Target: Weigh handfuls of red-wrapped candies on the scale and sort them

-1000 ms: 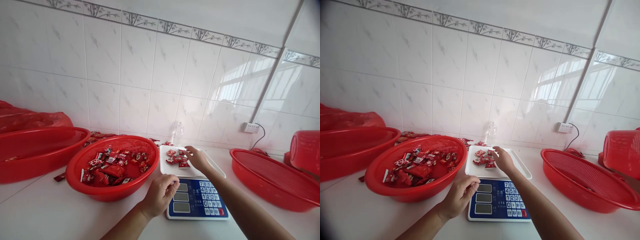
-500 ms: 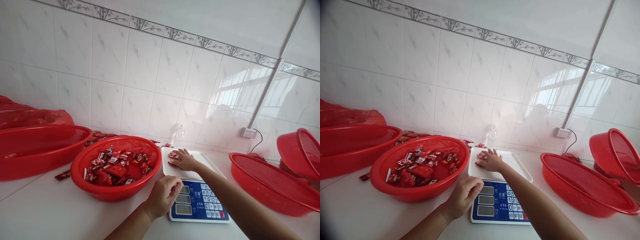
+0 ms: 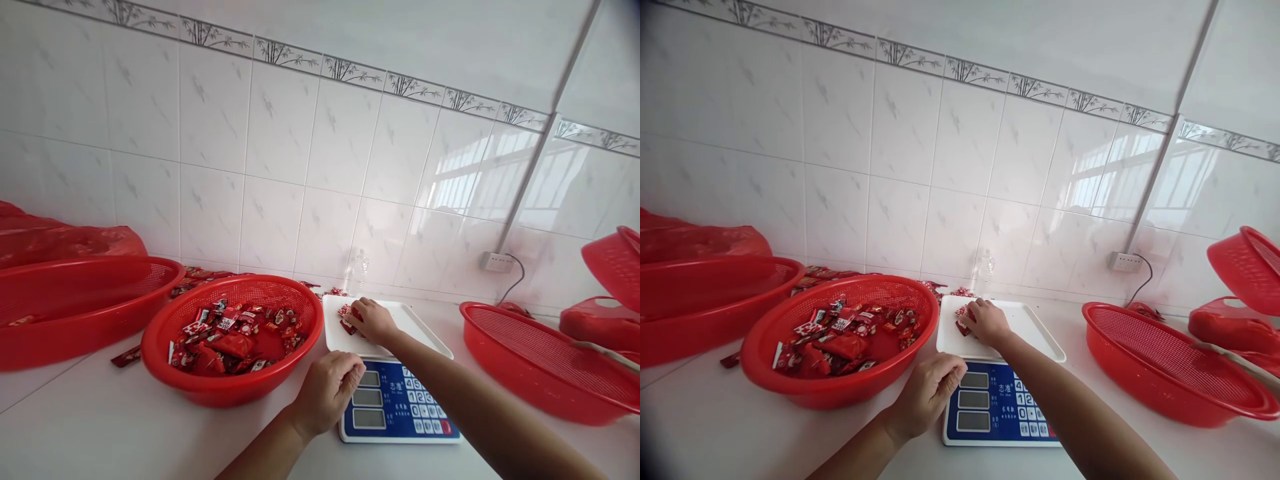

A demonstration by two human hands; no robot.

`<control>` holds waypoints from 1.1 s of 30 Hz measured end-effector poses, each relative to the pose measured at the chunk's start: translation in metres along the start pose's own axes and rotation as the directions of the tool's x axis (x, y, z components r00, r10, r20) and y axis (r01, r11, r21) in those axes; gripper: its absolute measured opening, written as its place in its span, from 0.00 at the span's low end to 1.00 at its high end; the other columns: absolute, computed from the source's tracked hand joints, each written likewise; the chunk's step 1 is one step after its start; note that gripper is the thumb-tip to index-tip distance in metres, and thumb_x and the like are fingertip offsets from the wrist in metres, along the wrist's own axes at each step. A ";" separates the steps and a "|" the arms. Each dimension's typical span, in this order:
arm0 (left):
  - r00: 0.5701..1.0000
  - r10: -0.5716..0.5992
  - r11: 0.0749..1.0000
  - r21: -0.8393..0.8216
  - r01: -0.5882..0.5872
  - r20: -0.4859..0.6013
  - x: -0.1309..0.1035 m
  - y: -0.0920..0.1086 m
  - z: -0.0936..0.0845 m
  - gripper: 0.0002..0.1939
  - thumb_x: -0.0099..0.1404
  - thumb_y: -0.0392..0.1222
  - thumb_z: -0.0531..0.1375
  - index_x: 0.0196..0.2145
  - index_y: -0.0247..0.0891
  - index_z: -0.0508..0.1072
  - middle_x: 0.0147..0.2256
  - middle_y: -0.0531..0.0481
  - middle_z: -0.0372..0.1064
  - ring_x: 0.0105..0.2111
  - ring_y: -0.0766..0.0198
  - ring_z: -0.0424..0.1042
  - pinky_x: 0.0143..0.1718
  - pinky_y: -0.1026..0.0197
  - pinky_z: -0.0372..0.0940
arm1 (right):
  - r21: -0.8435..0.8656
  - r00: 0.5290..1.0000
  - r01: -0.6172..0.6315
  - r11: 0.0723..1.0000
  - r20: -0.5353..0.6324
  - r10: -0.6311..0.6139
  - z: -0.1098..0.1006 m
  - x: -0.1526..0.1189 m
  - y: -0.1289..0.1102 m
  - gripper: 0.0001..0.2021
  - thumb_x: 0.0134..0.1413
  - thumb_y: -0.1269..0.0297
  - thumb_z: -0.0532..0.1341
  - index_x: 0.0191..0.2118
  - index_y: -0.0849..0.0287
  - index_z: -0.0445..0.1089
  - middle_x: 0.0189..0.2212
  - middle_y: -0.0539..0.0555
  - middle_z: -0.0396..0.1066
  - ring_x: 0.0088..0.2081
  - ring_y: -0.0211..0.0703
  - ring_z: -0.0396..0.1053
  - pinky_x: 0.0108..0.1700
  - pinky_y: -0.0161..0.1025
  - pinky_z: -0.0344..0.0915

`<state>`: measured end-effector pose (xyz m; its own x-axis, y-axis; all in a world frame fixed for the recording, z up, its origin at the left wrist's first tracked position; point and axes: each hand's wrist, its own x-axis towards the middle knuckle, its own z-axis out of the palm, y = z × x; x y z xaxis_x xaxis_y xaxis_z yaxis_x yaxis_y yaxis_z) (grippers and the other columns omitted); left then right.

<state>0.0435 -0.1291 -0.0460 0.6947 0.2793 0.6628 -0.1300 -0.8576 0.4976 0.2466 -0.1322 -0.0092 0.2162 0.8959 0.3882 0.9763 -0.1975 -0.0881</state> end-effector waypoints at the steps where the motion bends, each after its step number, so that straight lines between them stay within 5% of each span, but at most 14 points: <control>1: 1.000 0.000 1.000 0.003 0.000 0.000 0.000 0.000 0.000 0.15 0.72 0.44 0.47 0.31 0.38 0.68 0.28 0.49 0.69 0.30 0.64 0.67 0.32 0.65 0.61 | -0.003 1.000 -0.015 1.000 -0.022 0.015 -0.002 0.001 0.003 0.16 0.63 0.51 0.55 0.42 0.60 0.68 0.40 0.53 0.69 0.41 0.41 0.68 0.45 0.45 0.66; 10: 1.000 0.002 1.000 0.004 -0.002 0.005 0.000 -0.003 0.001 0.15 0.72 0.43 0.47 0.31 0.38 0.68 0.28 0.49 0.68 0.30 0.64 0.67 0.32 0.65 0.61 | 0.041 0.972 -0.172 0.984 -0.153 0.176 -0.016 0.008 0.030 0.15 0.63 0.53 0.55 0.40 0.61 0.68 0.34 0.51 0.70 0.32 0.36 0.68 0.37 0.38 0.68; 17: 1.000 -0.012 1.000 0.014 0.012 0.025 0.000 -0.007 0.003 0.15 0.73 0.44 0.47 0.32 0.38 0.68 0.29 0.50 0.68 0.30 0.64 0.66 0.33 0.65 0.61 | 0.107 0.955 -0.162 0.981 -0.231 0.183 -0.036 -0.001 0.043 0.15 0.61 0.52 0.56 0.35 0.60 0.67 0.30 0.49 0.69 0.27 0.34 0.65 0.30 0.34 0.62; 23: 0.999 -0.017 1.000 0.012 0.016 0.037 0.001 -0.008 0.003 0.15 0.72 0.44 0.47 0.33 0.38 0.69 0.29 0.49 0.69 0.30 0.64 0.67 0.33 0.64 0.62 | 0.129 0.897 -0.223 0.966 -0.362 0.255 -0.081 -0.028 0.081 0.14 0.57 0.48 0.57 0.31 0.54 0.65 0.28 0.49 0.72 0.28 0.39 0.67 0.27 0.33 0.55; 33: 1.000 -0.016 1.000 0.002 0.016 0.021 0.005 -0.009 0.003 0.15 0.72 0.44 0.48 0.32 0.39 0.69 0.28 0.51 0.68 0.29 0.65 0.67 0.32 0.65 0.61 | 0.112 0.719 -0.449 0.887 -0.544 0.433 -0.165 -0.098 0.159 0.18 0.55 0.43 0.56 0.31 0.54 0.65 0.21 0.51 0.69 0.19 0.40 0.64 0.26 0.38 0.58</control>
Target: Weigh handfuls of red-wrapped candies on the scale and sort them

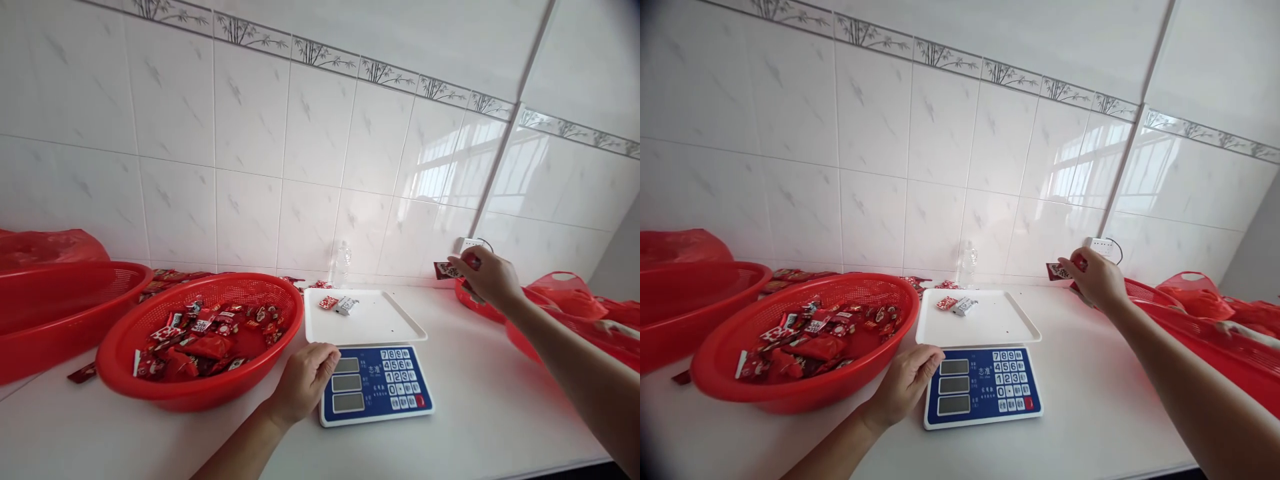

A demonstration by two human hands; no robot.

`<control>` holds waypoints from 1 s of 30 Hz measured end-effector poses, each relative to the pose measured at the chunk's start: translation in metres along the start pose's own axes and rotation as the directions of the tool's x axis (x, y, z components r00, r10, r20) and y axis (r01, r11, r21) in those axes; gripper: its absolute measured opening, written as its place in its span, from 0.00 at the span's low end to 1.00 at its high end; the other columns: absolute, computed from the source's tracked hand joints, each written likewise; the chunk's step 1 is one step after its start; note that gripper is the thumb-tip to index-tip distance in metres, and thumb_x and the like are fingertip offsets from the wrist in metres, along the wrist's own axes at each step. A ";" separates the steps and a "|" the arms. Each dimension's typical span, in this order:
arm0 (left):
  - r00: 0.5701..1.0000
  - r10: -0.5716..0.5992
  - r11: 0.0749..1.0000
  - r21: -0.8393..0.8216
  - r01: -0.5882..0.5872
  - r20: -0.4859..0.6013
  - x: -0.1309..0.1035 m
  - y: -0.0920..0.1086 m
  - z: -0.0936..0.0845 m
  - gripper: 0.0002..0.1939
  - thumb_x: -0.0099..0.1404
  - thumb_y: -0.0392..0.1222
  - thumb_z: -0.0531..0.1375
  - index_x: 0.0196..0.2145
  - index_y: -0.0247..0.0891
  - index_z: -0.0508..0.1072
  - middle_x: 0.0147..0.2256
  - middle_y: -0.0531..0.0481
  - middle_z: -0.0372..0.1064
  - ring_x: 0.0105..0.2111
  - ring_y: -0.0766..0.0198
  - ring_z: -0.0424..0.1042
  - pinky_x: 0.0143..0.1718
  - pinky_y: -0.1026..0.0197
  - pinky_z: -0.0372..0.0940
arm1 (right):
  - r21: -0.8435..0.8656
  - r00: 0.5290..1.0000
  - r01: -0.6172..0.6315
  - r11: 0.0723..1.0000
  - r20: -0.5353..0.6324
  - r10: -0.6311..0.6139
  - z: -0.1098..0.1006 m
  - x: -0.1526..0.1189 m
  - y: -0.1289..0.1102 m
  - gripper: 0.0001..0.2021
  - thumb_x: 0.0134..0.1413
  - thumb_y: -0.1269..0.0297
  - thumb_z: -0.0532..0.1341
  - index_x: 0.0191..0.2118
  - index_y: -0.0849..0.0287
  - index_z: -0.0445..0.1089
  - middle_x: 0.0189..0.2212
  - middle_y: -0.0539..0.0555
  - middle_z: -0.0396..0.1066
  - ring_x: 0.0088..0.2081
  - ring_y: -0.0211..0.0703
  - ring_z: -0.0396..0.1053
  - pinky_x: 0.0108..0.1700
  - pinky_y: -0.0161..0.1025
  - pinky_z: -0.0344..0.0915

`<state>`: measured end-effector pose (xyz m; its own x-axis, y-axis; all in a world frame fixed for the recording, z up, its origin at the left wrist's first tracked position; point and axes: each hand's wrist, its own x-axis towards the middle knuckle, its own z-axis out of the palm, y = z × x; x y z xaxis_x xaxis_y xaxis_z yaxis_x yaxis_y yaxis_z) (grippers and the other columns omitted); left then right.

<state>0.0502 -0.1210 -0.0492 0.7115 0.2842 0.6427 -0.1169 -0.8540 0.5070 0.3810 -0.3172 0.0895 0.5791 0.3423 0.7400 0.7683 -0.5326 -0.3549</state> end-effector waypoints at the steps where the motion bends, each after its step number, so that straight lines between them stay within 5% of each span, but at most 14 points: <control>1: 1.000 -0.003 1.000 0.000 0.003 0.000 0.000 0.000 0.000 0.15 0.72 0.44 0.48 0.32 0.39 0.69 0.28 0.51 0.68 0.29 0.65 0.67 0.32 0.65 0.61 | -0.020 1.000 -0.009 1.000 -0.014 0.009 -0.006 0.002 0.007 0.18 0.55 0.43 0.56 0.31 0.54 0.65 0.21 0.51 0.69 0.20 0.40 0.64 0.27 0.38 0.58; 11: 1.000 -0.012 1.000 -0.010 0.012 0.011 0.005 -0.001 -0.001 0.15 0.72 0.45 0.48 0.33 0.39 0.69 0.27 0.53 0.67 0.28 0.66 0.66 0.31 0.66 0.62 | -0.232 0.995 -0.087 0.969 -0.057 0.076 -0.027 0.006 0.085 0.17 0.54 0.44 0.56 0.29 0.53 0.63 0.24 0.55 0.69 0.24 0.41 0.60 0.26 0.39 0.51; 23: 0.999 -0.043 0.999 -0.016 0.043 0.024 0.005 -0.007 0.000 0.14 0.72 0.46 0.48 0.32 0.40 0.68 0.26 0.54 0.65 0.27 0.66 0.64 0.30 0.66 0.61 | -0.377 0.980 -0.162 0.912 0.046 0.193 0.007 -0.016 0.164 0.15 0.57 0.49 0.53 0.27 0.53 0.62 0.32 0.60 0.71 0.31 0.50 0.67 0.30 0.44 0.54; 30: 0.998 -0.051 0.998 -0.040 0.052 0.030 0.004 -0.007 0.001 0.15 0.72 0.46 0.48 0.32 0.40 0.68 0.28 0.54 0.65 0.29 0.65 0.65 0.32 0.66 0.61 | -0.394 0.931 -0.260 0.881 0.138 0.337 0.040 -0.025 0.173 0.24 0.53 0.43 0.54 0.43 0.57 0.70 0.45 0.73 0.69 0.47 0.71 0.66 0.34 0.55 0.62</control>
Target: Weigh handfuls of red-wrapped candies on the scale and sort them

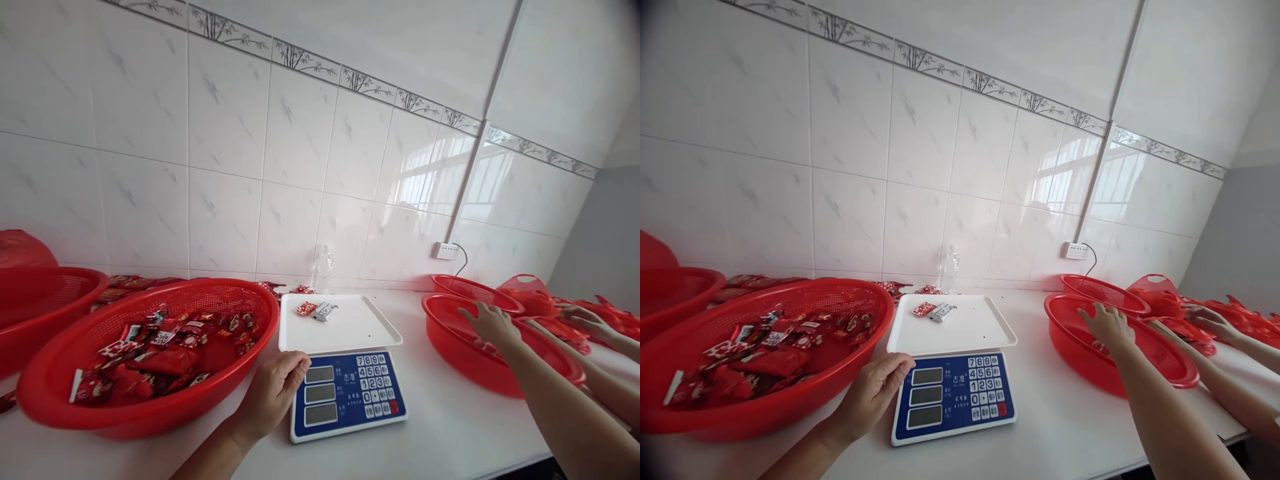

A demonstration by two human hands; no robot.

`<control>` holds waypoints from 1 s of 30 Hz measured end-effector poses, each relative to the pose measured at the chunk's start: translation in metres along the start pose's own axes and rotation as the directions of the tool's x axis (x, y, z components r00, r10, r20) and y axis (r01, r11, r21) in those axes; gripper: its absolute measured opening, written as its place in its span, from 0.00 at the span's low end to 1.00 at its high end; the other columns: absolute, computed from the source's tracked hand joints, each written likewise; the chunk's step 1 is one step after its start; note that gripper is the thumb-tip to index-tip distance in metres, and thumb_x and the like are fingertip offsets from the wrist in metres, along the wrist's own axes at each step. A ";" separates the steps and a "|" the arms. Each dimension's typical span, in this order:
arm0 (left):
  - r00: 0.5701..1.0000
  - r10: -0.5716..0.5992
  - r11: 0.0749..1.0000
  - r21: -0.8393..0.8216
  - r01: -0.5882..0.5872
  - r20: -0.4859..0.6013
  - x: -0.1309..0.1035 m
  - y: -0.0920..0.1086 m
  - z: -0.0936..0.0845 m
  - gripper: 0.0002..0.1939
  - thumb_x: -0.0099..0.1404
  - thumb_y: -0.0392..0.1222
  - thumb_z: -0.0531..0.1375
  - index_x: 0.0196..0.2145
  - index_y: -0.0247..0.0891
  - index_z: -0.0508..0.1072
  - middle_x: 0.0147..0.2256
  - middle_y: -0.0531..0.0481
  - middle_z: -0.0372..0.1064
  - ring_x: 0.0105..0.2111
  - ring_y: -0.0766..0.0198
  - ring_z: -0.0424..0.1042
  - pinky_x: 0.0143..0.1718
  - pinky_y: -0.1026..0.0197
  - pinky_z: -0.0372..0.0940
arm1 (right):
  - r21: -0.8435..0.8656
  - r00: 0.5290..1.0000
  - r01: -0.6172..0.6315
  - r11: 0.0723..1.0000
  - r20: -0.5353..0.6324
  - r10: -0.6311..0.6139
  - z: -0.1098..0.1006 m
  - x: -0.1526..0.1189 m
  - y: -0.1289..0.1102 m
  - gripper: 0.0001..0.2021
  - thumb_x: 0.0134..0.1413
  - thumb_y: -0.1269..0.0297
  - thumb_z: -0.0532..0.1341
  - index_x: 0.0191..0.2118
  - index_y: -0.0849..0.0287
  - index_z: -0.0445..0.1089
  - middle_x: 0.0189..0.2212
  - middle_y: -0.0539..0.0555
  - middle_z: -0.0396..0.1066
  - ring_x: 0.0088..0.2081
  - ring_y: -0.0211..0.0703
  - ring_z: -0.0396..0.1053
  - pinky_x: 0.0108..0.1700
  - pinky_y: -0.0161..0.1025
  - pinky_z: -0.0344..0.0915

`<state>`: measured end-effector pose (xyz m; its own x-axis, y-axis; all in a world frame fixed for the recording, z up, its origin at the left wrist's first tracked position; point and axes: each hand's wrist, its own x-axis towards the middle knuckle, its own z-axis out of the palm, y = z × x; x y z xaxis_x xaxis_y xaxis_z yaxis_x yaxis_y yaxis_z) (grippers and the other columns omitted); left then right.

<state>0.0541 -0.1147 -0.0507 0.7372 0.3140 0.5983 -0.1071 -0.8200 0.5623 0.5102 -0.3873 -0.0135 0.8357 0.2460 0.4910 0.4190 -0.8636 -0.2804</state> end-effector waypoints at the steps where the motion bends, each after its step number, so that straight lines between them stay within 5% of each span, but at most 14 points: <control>1: 1.000 0.000 1.000 0.006 0.000 -0.002 0.000 0.001 0.000 0.15 0.72 0.46 0.48 0.32 0.39 0.68 0.28 0.54 0.65 0.28 0.65 0.65 0.32 0.66 0.61 | 0.013 1.000 0.004 1.000 0.014 -0.004 0.002 -0.001 -0.006 0.25 0.53 0.43 0.53 0.47 0.57 0.69 0.49 0.75 0.66 0.50 0.73 0.64 0.35 0.57 0.62; 4: 1.000 -0.001 1.000 0.019 0.002 -0.007 -0.001 0.002 0.000 0.16 0.72 0.46 0.47 0.32 0.39 0.68 0.27 0.53 0.65 0.28 0.66 0.64 0.31 0.66 0.60 | 0.072 0.995 0.088 0.993 0.040 -0.091 0.003 -0.004 -0.040 0.28 0.57 0.44 0.50 0.54 0.58 0.66 0.56 0.74 0.60 0.58 0.73 0.57 0.43 0.62 0.62; 8: 1.000 -0.005 1.000 0.024 0.005 -0.007 -0.003 0.003 0.000 0.15 0.72 0.45 0.47 0.32 0.39 0.69 0.27 0.52 0.66 0.28 0.66 0.65 0.32 0.66 0.60 | 0.184 0.930 0.344 0.921 0.067 -0.361 0.000 -0.025 -0.122 0.29 0.61 0.47 0.48 0.61 0.60 0.58 0.62 0.66 0.53 0.63 0.61 0.50 0.58 0.58 0.54; 11: 1.000 -0.006 1.000 0.025 0.007 -0.011 -0.003 0.004 0.000 0.15 0.72 0.45 0.47 0.33 0.39 0.69 0.28 0.52 0.67 0.29 0.65 0.65 0.33 0.65 0.61 | 0.297 0.809 0.513 0.805 0.146 -0.570 -0.001 -0.061 -0.195 0.29 0.62 0.45 0.48 0.62 0.56 0.56 0.64 0.60 0.51 0.62 0.53 0.54 0.60 0.49 0.55; 14: 1.000 -0.009 0.999 0.035 0.010 -0.021 -0.003 0.005 -0.001 0.15 0.72 0.45 0.47 0.33 0.39 0.69 0.28 0.52 0.67 0.30 0.65 0.66 0.33 0.65 0.61 | 0.406 0.635 0.624 0.668 0.236 -0.736 0.000 -0.099 -0.261 0.30 0.59 0.39 0.49 0.63 0.47 0.55 0.66 0.53 0.47 0.64 0.47 0.51 0.62 0.44 0.54; 18: 1.000 -0.018 0.999 0.046 0.019 -0.025 -0.004 0.006 -0.001 0.15 0.73 0.45 0.47 0.32 0.38 0.68 0.28 0.51 0.68 0.30 0.65 0.66 0.34 0.65 0.61 | 0.446 0.510 0.644 0.622 0.355 -0.783 0.010 -0.129 -0.321 0.33 0.57 0.38 0.52 0.65 0.43 0.50 0.68 0.53 0.41 0.67 0.57 0.40 0.62 0.58 0.50; 23: 1.000 -0.006 0.999 0.039 0.007 -0.024 -0.005 0.006 0.000 0.14 0.72 0.44 0.48 0.33 0.38 0.69 0.30 0.51 0.69 0.32 0.65 0.68 0.35 0.65 0.61 | 0.399 0.509 0.650 0.647 0.404 -0.760 0.027 -0.143 -0.348 0.26 0.61 0.52 0.57 0.61 0.55 0.57 0.62 0.59 0.53 0.61 0.57 0.54 0.59 0.62 0.54; 30: 1.000 0.014 0.999 0.030 -0.014 -0.015 -0.005 0.009 0.000 0.15 0.72 0.44 0.49 0.33 0.37 0.70 0.30 0.51 0.69 0.32 0.65 0.67 0.35 0.65 0.61 | 0.236 0.570 0.725 0.647 0.323 -0.756 0.029 -0.146 -0.328 0.17 0.62 0.56 0.57 0.52 0.59 0.65 0.51 0.57 0.66 0.50 0.47 0.67 0.51 0.52 0.65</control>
<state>0.0498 -0.1233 -0.0489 0.7254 0.3094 0.6149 -0.0974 -0.8381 0.5367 0.2607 -0.1274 -0.0173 0.2742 0.9350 0.2250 0.9607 -0.2770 -0.0199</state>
